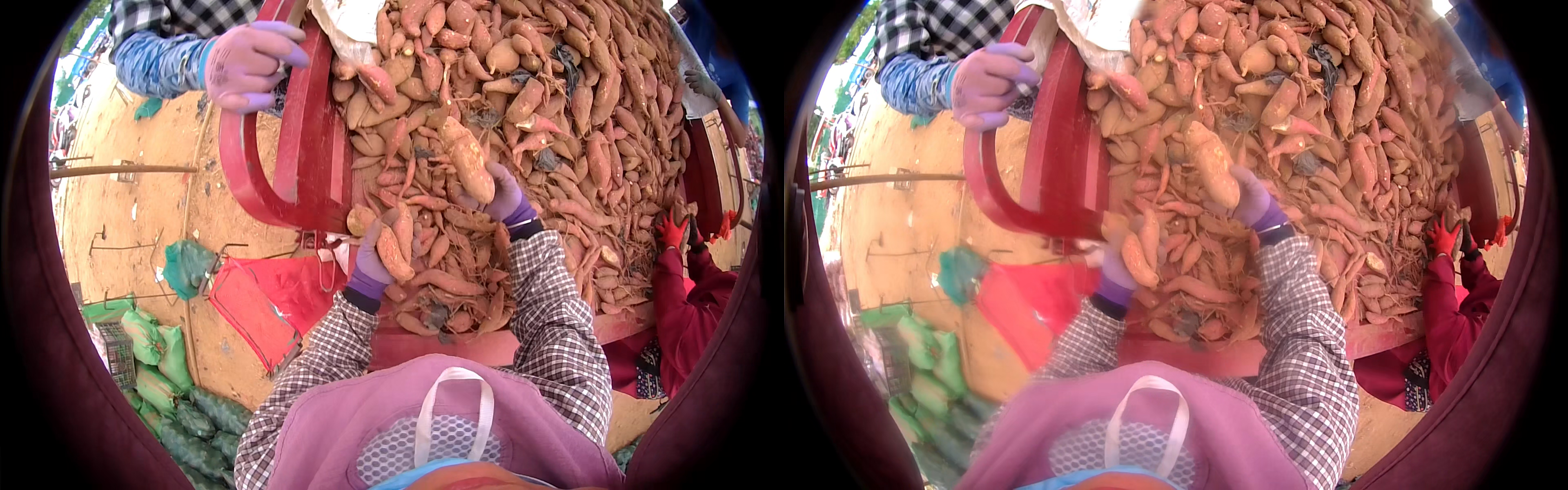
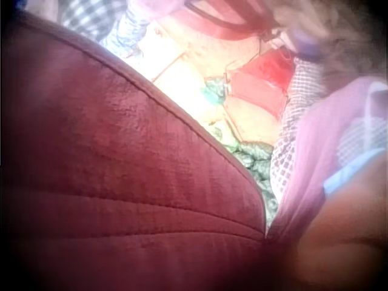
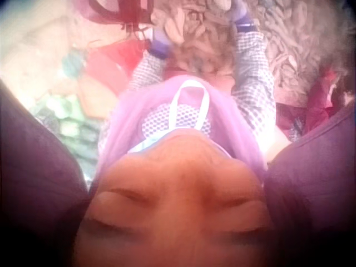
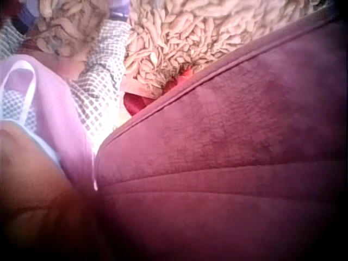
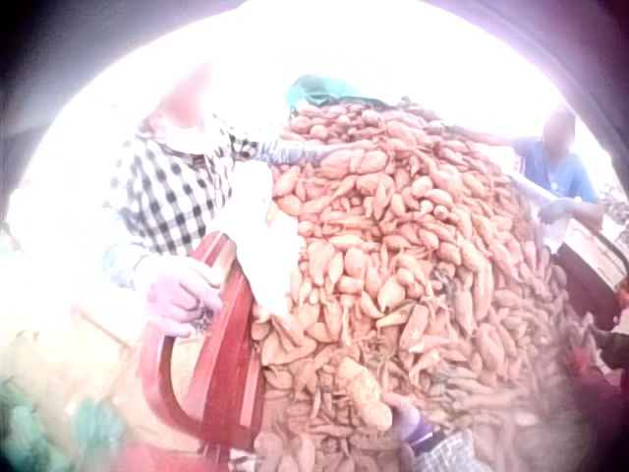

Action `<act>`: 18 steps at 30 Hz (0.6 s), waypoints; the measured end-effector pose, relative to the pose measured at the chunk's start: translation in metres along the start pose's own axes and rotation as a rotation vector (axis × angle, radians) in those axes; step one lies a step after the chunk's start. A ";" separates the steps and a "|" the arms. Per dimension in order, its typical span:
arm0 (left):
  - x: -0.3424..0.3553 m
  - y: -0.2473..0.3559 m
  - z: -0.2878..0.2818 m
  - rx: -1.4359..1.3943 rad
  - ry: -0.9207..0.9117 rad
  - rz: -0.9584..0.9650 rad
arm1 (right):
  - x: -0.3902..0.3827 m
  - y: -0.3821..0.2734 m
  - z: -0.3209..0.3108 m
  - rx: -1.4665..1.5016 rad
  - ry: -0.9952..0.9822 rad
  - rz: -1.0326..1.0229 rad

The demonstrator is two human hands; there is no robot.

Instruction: The person sorts sweet potatoes from a large red bin, picking them by hand and placing them into a green mesh bag. The person then weighs the bag on a hanging scale and returns to the bin to continue sorting.

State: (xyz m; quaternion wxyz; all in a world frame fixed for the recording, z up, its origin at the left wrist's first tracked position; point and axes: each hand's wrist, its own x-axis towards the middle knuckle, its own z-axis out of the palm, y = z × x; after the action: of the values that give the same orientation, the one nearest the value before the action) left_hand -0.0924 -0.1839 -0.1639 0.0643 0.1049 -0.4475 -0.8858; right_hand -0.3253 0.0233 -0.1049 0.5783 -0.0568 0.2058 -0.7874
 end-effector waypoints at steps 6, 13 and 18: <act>-0.087 0.097 0.024 -0.464 -0.122 -0.334 | -0.051 0.103 0.130 -0.197 0.191 -0.048; -0.256 0.193 -0.064 -0.195 0.209 -0.256 | -0.087 0.184 0.147 -0.491 0.463 -0.079; -0.294 0.214 -0.181 0.555 0.543 -0.251 | -0.100 0.222 0.152 -0.649 0.663 -0.191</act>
State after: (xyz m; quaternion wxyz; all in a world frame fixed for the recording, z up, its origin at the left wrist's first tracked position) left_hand 0.2411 -0.3908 -0.0581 0.0405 0.4021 -0.6200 -0.6725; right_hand -0.0465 0.0226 -0.0384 0.3589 0.0012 0.6084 -0.7078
